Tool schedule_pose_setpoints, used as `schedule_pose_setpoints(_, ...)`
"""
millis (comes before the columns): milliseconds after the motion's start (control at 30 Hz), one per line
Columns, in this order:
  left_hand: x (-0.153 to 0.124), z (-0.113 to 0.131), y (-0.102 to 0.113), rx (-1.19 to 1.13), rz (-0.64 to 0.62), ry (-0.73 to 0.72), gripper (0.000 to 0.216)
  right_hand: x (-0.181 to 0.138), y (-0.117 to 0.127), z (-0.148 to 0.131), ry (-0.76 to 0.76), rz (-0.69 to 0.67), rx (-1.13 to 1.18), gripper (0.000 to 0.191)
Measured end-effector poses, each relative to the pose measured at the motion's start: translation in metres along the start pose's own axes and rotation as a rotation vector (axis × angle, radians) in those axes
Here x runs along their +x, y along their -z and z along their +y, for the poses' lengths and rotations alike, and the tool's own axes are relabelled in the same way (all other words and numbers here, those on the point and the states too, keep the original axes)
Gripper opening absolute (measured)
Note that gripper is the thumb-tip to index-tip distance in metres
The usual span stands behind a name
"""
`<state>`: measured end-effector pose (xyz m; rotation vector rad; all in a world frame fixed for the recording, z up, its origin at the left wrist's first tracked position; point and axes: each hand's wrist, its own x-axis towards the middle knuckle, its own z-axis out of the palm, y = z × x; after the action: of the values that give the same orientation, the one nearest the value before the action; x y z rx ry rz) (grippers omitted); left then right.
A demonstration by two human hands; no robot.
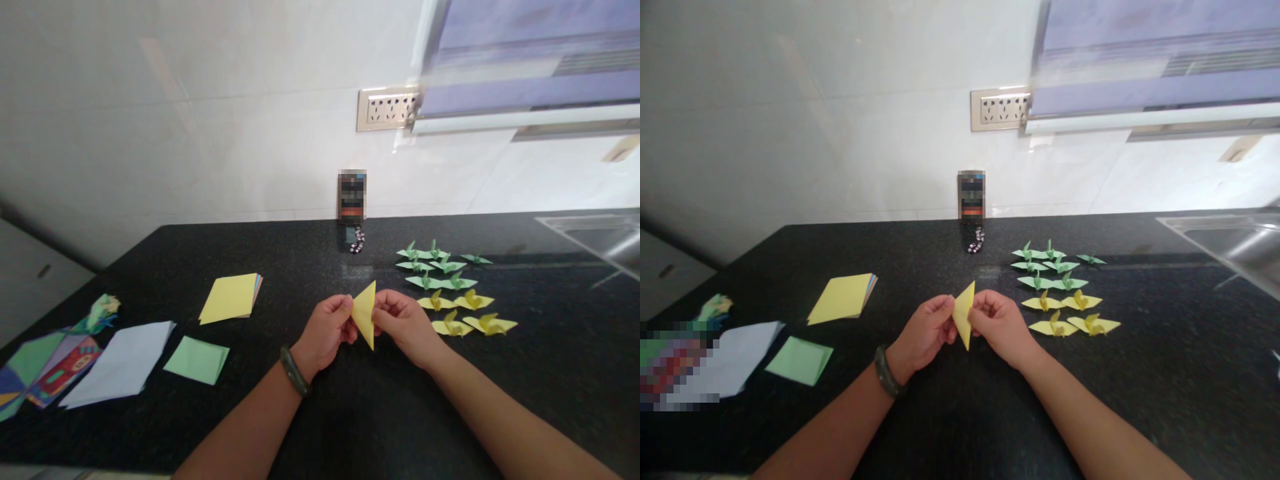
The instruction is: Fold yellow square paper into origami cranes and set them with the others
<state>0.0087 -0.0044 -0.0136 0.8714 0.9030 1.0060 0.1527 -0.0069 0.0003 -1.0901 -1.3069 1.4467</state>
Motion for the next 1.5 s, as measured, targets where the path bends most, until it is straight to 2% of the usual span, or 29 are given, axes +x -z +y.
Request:
schedule_pose_setpoints(133,-0.003,0.001,-0.001,0.131,0.077,-0.036,0.029,0.003,0.000,0.005,0.016,-0.005,-0.040,0.012)
schedule_pose_setpoints(300,-0.005,0.001,-0.003,0.065,-0.025,0.053,0.037,0.006,0.004,0.011,0.032,0.034,-0.107,0.013)
schedule_pose_setpoints(433,-0.006,0.004,-0.006,-0.099,-0.011,0.157,0.037,0.004,0.007,0.015,0.178,0.115,-0.308,0.006)
schedule_pose_setpoints(500,-0.006,0.005,-0.006,-0.110,0.019,0.187,0.035,0.003,0.008,0.015,0.252,0.151,-0.423,0.007)
schedule_pose_setpoints(600,-0.007,0.004,-0.006,-0.089,0.000,0.199,0.031,0.003,0.009,0.014,0.355,0.155,-0.551,0.009)
schedule_pose_setpoints(733,-0.009,0.003,-0.005,-0.050,-0.036,0.179,0.030,0.003,0.012,0.012,0.492,0.077,-0.609,0.022)
schedule_pose_setpoints(833,-0.010,0.004,-0.006,-0.061,-0.065,0.194,0.029,0.003,0.013,0.009,0.552,0.003,-0.588,0.020)
schedule_pose_setpoints(933,-0.010,0.006,-0.005,-0.109,-0.082,0.216,0.027,0.003,0.014,0.007,0.596,0.023,-0.589,0.018)
schedule_pose_setpoints(1033,-0.008,0.007,-0.004,-0.168,-0.096,0.242,0.024,0.003,0.016,0.006,0.650,0.001,-0.674,0.018)
schedule_pose_setpoints(1167,-0.006,0.008,-0.001,-0.215,-0.082,0.255,0.019,0.004,0.021,0.004,0.722,-0.098,-0.792,0.025)
schedule_pose_setpoints(1300,-0.007,0.009,0.000,-0.188,-0.065,0.247,0.022,0.003,0.023,0.001,0.723,-0.180,-0.830,0.036)
schedule_pose_setpoints(1400,-0.007,0.007,0.000,-0.164,-0.049,0.237,0.024,0.001,0.020,-0.002,0.691,-0.204,-0.771,0.036)
schedule_pose_setpoints(1500,-0.006,0.006,0.000,-0.196,-0.017,0.186,0.023,-0.001,0.016,-0.003,0.553,-0.051,-0.570,0.029)
